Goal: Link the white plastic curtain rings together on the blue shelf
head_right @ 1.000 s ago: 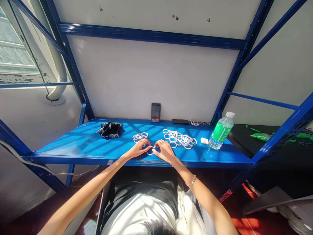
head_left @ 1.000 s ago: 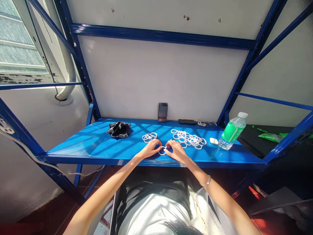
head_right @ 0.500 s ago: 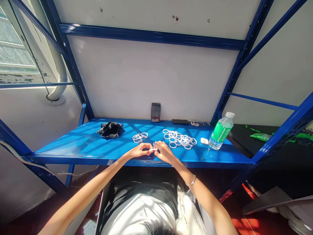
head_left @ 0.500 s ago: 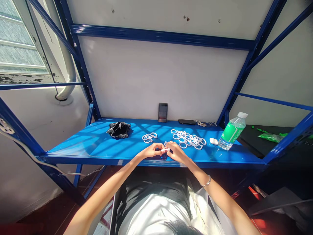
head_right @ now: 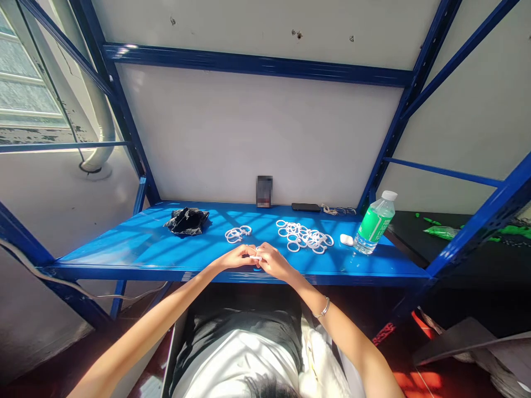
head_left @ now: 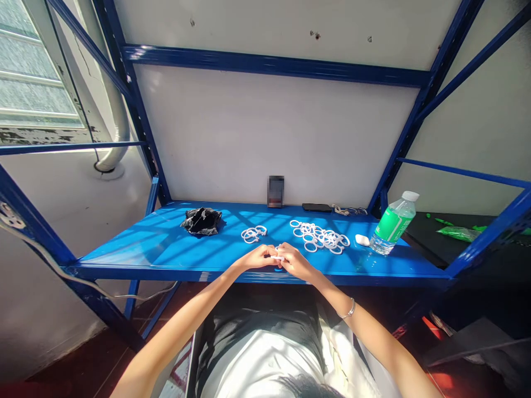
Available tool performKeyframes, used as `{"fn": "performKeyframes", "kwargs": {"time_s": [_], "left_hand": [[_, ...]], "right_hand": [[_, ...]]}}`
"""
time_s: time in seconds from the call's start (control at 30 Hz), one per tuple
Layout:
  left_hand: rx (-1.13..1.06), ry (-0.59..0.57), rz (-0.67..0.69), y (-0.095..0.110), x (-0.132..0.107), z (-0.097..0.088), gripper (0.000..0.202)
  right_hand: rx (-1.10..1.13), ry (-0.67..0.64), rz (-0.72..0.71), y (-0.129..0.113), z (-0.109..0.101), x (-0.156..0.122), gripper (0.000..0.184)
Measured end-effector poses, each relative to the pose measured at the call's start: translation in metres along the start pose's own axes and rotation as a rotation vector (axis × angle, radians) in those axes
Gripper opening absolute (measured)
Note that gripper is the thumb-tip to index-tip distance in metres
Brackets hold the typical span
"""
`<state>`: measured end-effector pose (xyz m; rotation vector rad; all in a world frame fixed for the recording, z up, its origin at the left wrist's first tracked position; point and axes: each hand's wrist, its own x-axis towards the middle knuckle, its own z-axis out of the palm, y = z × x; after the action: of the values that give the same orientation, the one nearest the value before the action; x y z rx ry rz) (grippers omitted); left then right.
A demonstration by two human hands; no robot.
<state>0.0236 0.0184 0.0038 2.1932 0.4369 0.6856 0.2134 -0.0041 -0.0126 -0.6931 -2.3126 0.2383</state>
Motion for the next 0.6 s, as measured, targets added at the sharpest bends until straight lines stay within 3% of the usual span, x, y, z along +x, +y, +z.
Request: {"fn": "performKeyframes", "kwargs": {"time_s": [0.3, 0.5, 0.6], "left_hand": [[-0.197, -0.044, -0.095, -0.0034, -0.0006, 0.0013, 0.039], [-0.220, 0.002, -0.110, -0.0037, -0.0001, 0.0015, 0.057], [-0.216, 0.043, -0.120, 0.0032, -0.0005, 0.0006, 0.050]], "right_hand": [[0.112, 0.011, 0.070, -0.0024, 0.0030, 0.0020, 0.032], [0.269, 0.025, 0.158, -0.0016, 0.0016, 0.0025, 0.029], [0.291, 0.074, 0.188, -0.0030, -0.0034, 0.0023, 0.024]]}}
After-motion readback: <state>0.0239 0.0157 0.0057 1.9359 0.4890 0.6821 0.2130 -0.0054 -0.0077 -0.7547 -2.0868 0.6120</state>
